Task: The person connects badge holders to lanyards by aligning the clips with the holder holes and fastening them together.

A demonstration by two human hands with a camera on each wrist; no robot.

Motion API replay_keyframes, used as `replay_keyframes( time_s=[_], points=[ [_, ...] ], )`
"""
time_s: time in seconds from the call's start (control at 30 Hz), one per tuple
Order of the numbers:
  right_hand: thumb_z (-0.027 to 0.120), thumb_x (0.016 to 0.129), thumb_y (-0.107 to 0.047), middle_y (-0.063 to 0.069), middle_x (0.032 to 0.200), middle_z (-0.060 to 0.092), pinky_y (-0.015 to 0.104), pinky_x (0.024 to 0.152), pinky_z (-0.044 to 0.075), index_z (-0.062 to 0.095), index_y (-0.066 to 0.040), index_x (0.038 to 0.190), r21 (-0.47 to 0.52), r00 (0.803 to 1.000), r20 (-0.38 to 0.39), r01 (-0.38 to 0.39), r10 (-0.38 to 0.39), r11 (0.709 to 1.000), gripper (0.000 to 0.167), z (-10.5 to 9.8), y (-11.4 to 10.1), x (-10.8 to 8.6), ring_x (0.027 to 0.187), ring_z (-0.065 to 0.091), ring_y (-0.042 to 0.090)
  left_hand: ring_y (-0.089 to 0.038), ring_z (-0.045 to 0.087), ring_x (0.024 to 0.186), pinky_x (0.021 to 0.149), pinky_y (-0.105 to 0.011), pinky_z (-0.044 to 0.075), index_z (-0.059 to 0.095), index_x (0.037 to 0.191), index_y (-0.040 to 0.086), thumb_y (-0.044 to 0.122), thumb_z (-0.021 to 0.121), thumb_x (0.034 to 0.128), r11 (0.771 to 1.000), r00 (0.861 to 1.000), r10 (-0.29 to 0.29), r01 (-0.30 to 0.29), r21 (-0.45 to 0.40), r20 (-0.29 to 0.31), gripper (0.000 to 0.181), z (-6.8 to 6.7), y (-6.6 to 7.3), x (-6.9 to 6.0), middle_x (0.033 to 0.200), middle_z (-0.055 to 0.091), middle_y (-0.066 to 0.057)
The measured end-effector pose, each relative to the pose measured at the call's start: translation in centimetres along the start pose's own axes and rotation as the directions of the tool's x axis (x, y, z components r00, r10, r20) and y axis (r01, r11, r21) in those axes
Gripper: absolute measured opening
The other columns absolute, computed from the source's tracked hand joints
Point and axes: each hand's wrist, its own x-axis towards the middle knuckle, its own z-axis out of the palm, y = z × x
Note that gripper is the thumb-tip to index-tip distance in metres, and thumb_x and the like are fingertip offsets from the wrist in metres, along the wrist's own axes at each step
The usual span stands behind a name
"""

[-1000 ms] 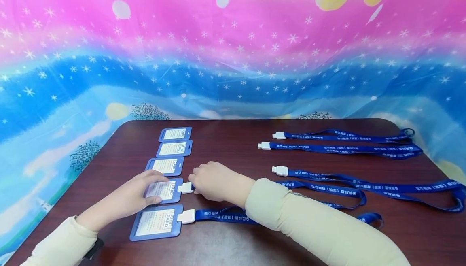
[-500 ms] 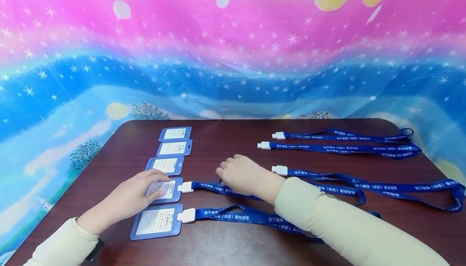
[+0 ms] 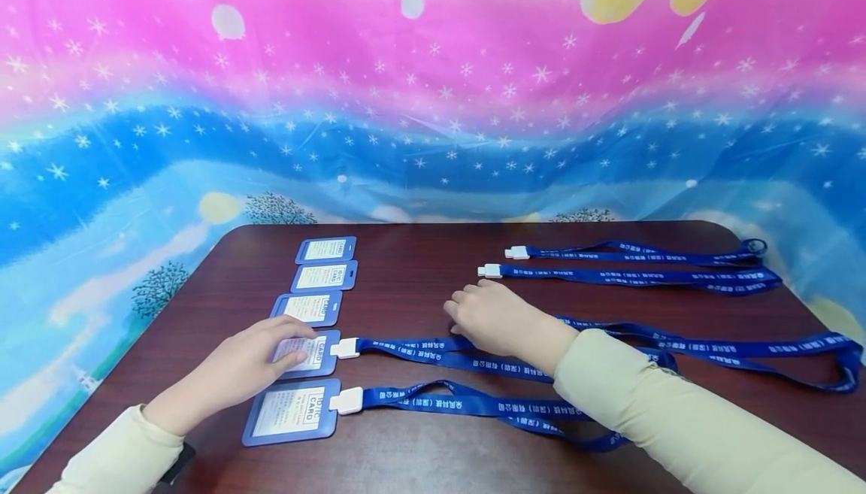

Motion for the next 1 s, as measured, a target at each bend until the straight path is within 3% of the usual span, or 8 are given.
replay_keyframes(
  time_s=[0.33,0.6,1.0],
  points=[
    [0.078,0.087,-0.023,0.000,0.084,0.068,0.039,0.078,0.056,0.071,-0.012,0.096,-0.019,0.999,-0.013,-0.052,0.052,0.998,0.015,-0.3,1.9,-2.4,0.080,0.066,0.018,-0.025,0.060,0.114,0.092,-0.051,0.051,0.071,0.117,0.020,0.028,0.076,0.0883,1.000,1.000,-0.007,0.007,0.012,-0.001,0.031,0.0,-0.3,-0.2,0.122,0.065,-0.001],
    [0.077,0.087,-0.024,0.000,0.081,0.067,0.039,0.072,0.056,0.071,-0.011,0.093,-0.104,0.995,0.001,-0.099,0.100,0.990,0.016,-0.1,3.0,-4.0,0.079,0.067,0.021,-0.025,0.061,0.114,0.091,-0.051,0.051,0.071,0.117,0.020,0.029,0.077,0.0880,1.000,1.000,-0.008,0.008,0.014,-0.011,0.031,0.2,-0.8,-0.2,0.121,0.066,-0.001],
    [0.078,0.086,-0.026,0.005,0.089,0.069,0.046,0.077,0.056,0.071,-0.007,0.101,-0.070,0.981,0.021,-0.190,0.192,0.979,0.025,0.6,3.9,-5.6,0.085,0.068,0.025,-0.024,0.061,0.112,0.090,-0.052,0.052,0.071,0.117,0.019,0.027,0.077,0.0875,1.000,1.000,-0.018,0.018,0.015,-0.017,0.031,-0.1,-1.2,-0.4,0.121,0.066,-0.002]
  ],
)
